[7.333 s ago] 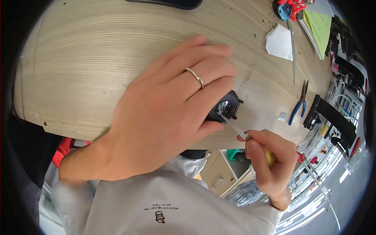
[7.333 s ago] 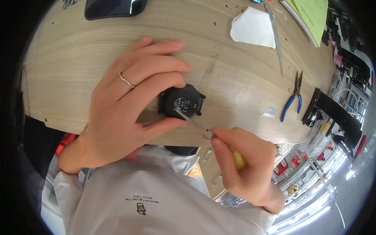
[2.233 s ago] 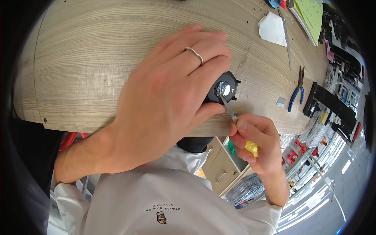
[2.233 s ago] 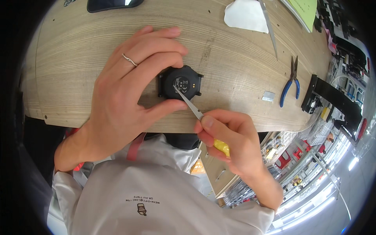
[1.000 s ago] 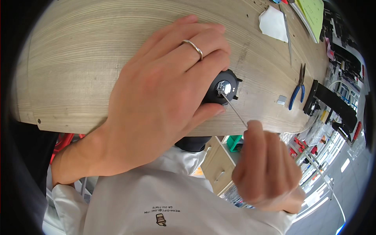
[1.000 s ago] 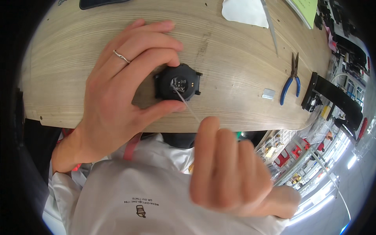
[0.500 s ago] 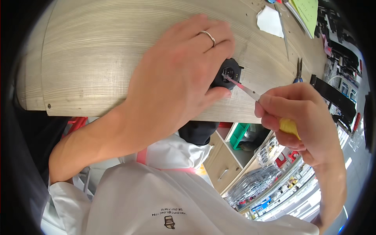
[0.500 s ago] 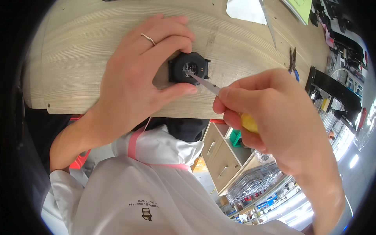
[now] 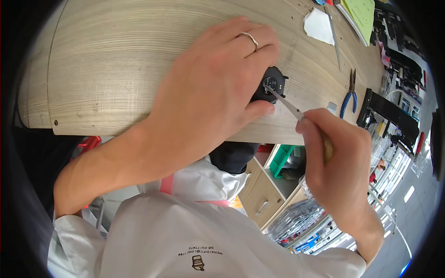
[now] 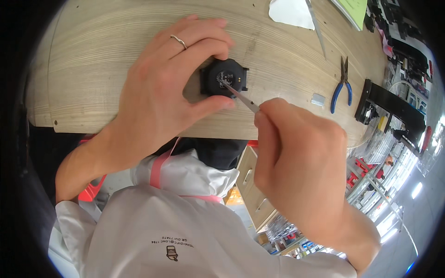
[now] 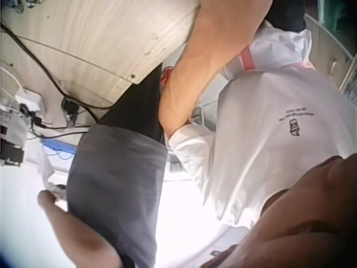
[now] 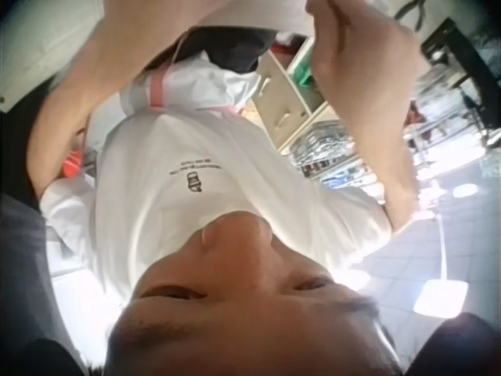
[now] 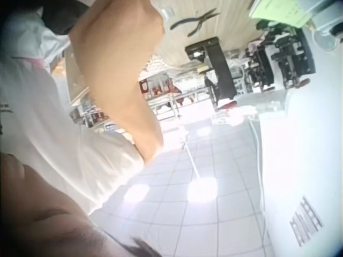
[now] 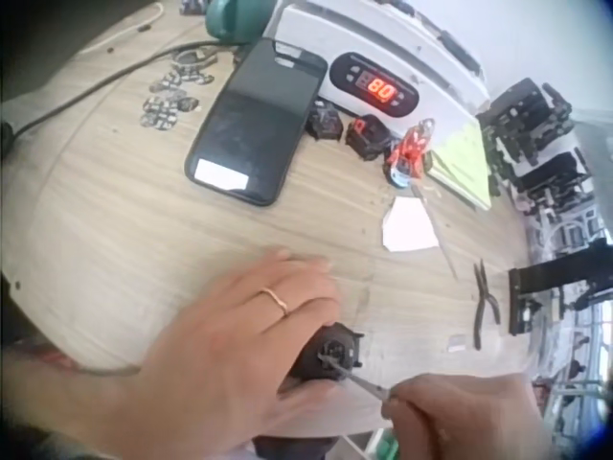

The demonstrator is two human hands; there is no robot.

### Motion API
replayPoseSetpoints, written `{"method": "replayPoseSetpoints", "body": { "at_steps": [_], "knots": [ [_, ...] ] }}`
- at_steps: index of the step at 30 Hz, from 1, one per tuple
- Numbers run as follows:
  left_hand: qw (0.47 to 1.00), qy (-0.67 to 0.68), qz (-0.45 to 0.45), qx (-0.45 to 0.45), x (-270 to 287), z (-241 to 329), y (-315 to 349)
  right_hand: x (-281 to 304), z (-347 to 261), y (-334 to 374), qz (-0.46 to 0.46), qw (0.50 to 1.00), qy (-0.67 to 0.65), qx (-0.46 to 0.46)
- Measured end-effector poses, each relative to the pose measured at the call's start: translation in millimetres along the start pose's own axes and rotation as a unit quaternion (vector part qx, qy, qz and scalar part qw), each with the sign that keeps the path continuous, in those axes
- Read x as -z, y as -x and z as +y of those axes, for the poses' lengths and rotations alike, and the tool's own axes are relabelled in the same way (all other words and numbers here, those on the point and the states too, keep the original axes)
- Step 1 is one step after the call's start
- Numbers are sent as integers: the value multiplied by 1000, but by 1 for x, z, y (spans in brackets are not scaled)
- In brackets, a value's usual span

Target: The recorder is repairing a smartwatch, using tweezers and a screwdriver to manipulate internal components.

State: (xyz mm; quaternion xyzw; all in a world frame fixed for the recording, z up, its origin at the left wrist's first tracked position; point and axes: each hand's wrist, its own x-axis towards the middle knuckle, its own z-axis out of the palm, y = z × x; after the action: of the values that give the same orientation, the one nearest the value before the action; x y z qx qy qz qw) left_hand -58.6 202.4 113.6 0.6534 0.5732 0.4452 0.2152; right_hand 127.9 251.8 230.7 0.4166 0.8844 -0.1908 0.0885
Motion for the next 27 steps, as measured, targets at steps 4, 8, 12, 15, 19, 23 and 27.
{"method": "replayPoseSetpoints", "body": {
  "at_steps": [4, 8, 12, 15, 19, 23, 27],
  "knots": [
    [1000, -14, -5, -7, -1, -1, 3, 5, -8, -4, -84, 915, -303, -251],
    [1000, -24, 15, -14, -3, -2, 6, 3, -2, -6, -122, 856, -383, -325],
    [1000, -14, -5, -10, -2, -1, 2, 0, 3, -2, -132, 785, -488, -359],
    [1000, -13, -13, -1, -2, -3, 3, -8, 7, 2, -135, 744, -542, -368],
    [1000, -22, -19, 3, -2, -1, 1, -16, 15, 6, -141, 699, -599, -364],
    [999, -18, -29, 9, -1, -2, 1, -28, 23, 11, -137, 680, -631, -347],
    [999, -12, -36, 11, 2, -2, 2, -47, 27, 19, -127, 632, -689, -330]
  ]
}}
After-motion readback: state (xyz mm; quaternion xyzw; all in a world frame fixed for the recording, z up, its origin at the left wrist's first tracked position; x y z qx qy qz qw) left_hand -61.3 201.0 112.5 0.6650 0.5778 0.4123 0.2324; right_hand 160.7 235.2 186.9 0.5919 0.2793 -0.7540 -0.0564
